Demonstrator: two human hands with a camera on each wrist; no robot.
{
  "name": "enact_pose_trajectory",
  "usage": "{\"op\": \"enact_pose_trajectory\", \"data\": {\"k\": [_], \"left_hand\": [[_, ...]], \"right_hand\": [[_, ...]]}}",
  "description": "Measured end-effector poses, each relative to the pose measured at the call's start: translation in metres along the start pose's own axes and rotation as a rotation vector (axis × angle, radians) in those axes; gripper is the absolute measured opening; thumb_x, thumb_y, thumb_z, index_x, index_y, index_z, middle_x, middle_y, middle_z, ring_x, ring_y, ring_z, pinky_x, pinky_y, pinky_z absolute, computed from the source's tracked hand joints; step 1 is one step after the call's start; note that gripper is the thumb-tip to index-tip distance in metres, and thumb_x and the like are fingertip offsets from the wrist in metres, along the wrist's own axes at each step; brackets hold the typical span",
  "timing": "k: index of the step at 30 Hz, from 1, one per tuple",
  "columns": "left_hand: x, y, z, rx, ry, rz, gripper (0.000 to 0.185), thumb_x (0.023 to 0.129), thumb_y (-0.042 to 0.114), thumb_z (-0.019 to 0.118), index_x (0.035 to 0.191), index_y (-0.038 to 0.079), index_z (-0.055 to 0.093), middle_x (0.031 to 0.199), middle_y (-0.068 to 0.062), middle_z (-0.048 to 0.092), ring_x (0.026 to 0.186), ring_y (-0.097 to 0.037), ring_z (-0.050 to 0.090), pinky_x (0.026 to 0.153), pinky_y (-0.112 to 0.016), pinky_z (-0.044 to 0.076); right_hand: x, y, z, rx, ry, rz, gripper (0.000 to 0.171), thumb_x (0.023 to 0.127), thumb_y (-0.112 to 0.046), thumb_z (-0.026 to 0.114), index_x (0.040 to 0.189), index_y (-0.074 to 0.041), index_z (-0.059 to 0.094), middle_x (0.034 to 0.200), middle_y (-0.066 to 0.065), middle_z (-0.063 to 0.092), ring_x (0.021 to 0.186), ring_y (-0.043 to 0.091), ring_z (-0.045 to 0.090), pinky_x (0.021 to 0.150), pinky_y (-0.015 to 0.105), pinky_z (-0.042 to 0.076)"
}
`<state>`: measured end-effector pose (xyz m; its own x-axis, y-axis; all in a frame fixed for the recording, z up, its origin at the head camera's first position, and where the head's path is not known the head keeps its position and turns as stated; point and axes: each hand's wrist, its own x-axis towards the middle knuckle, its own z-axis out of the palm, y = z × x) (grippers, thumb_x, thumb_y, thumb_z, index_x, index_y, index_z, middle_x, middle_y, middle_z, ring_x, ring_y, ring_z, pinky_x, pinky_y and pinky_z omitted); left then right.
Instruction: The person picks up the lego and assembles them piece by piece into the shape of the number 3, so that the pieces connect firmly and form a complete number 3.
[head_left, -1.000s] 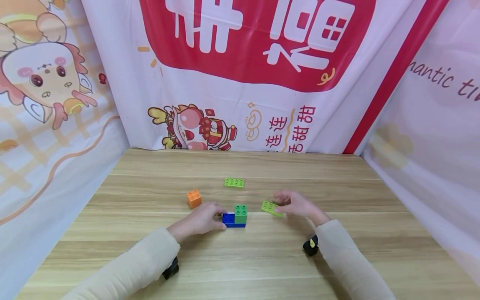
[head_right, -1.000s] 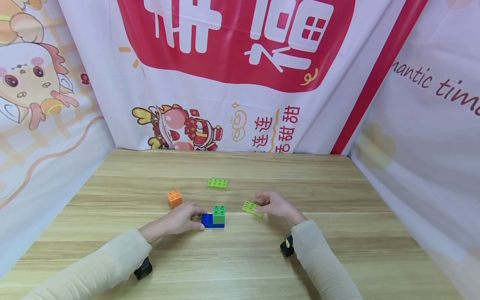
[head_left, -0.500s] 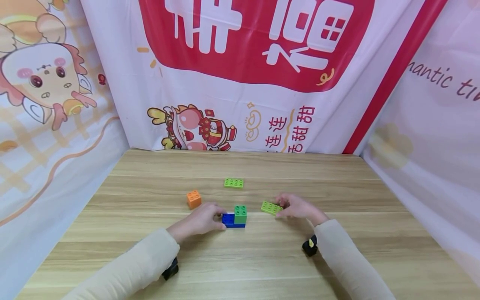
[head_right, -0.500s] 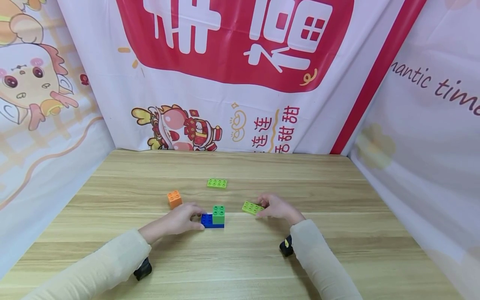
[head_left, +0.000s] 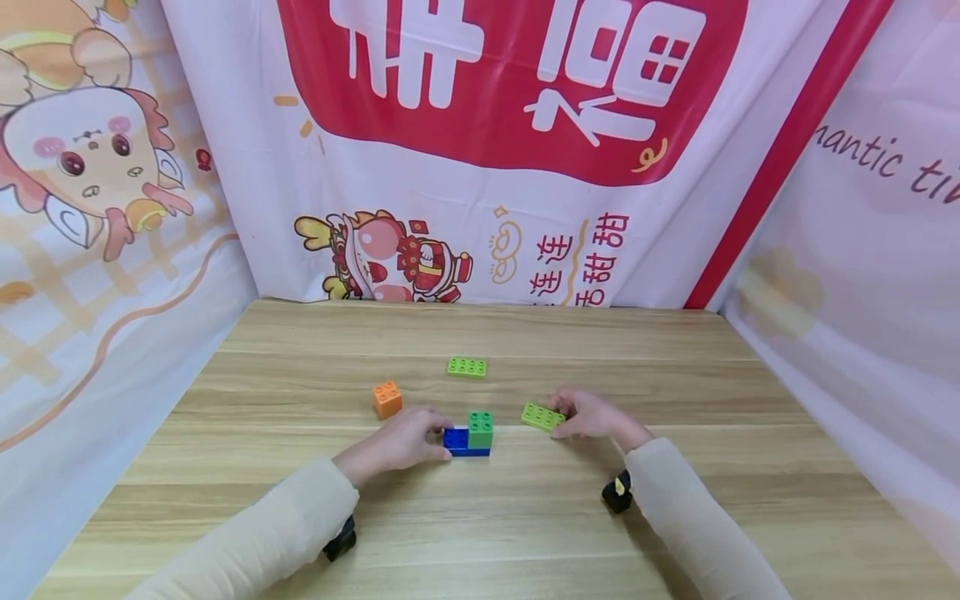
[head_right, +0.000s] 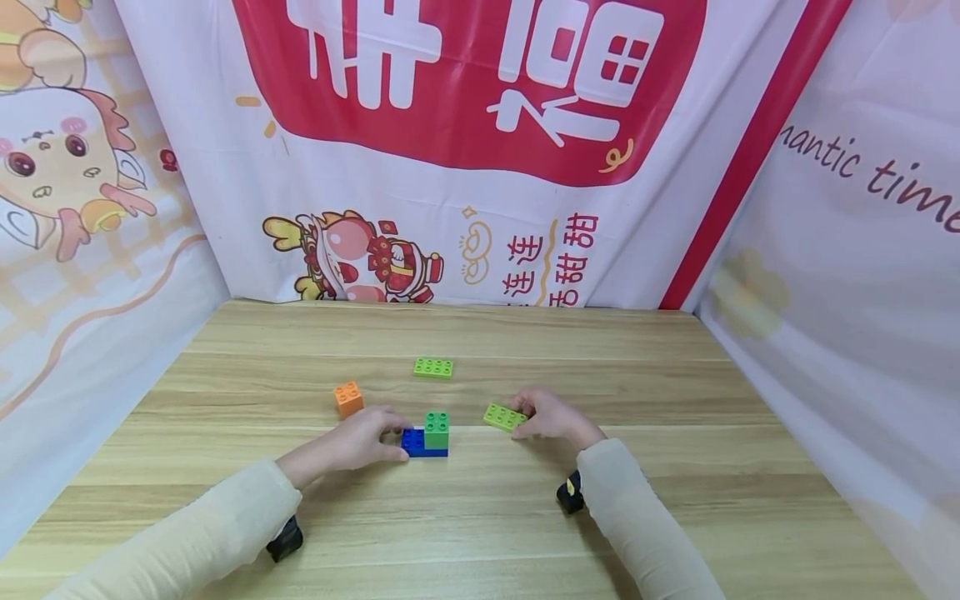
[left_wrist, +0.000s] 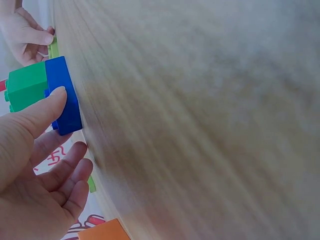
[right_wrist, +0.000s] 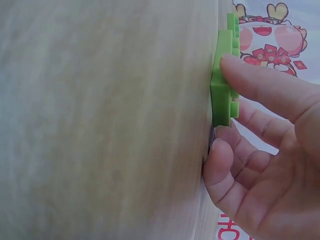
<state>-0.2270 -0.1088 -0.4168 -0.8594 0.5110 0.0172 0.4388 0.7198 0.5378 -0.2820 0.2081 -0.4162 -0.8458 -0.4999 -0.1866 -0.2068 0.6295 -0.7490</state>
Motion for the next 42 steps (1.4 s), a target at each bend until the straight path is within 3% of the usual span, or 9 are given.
{"op": "enact_pose_trajectory", "data": {"k": [12, 21, 32, 42], "left_hand": [[-0.001, 0.0, 0.0, 0.009, 0.018, 0.042, 0.042, 0.075, 0.019, 0.077, 0.111, 0.001, 0.065, 0.101, -0.009, 0.062, 0.092, -0.022, 0.056, 0.081, -0.039, 0.045], [-0.002, -0.001, 0.0, 0.005, 0.021, 0.054, 0.041, 0.075, 0.019, 0.077, 0.111, 0.002, 0.065, 0.099, -0.008, 0.062, 0.091, -0.022, 0.057, 0.08, -0.039, 0.045], [-0.003, 0.0, -0.002, -0.011, 0.029, 0.053, 0.041, 0.075, 0.019, 0.077, 0.11, 0.002, 0.065, 0.101, -0.009, 0.063, 0.094, -0.025, 0.057, 0.082, -0.04, 0.045], [-0.002, -0.001, -0.001, -0.009, 0.024, 0.043, 0.041, 0.075, 0.02, 0.077, 0.11, 0.002, 0.065, 0.101, -0.009, 0.063, 0.094, -0.024, 0.056, 0.082, -0.04, 0.044]], "right_hand": [[-0.002, -0.004, 0.0, 0.062, 0.012, 0.043, 0.027, 0.078, -0.002, 0.069, 0.101, -0.003, 0.057, 0.089, 0.01, 0.05, 0.068, 0.017, 0.047, 0.054, 0.026, 0.042], [-0.004, -0.012, -0.005, 0.061, 0.062, -0.008, 0.029, 0.078, -0.004, 0.07, 0.105, -0.001, 0.059, 0.09, 0.011, 0.055, 0.079, 0.021, 0.052, 0.064, 0.034, 0.049], [-0.004, -0.026, -0.007, 0.044, 0.085, -0.047, 0.031, 0.08, -0.01, 0.07, 0.11, -0.005, 0.062, 0.09, 0.009, 0.058, 0.079, 0.02, 0.055, 0.065, 0.032, 0.049], [-0.007, -0.044, -0.008, -0.019, 0.108, -0.152, 0.036, 0.079, -0.013, 0.072, 0.112, -0.005, 0.062, 0.092, 0.007, 0.059, 0.082, 0.022, 0.054, 0.066, 0.033, 0.048]]}}
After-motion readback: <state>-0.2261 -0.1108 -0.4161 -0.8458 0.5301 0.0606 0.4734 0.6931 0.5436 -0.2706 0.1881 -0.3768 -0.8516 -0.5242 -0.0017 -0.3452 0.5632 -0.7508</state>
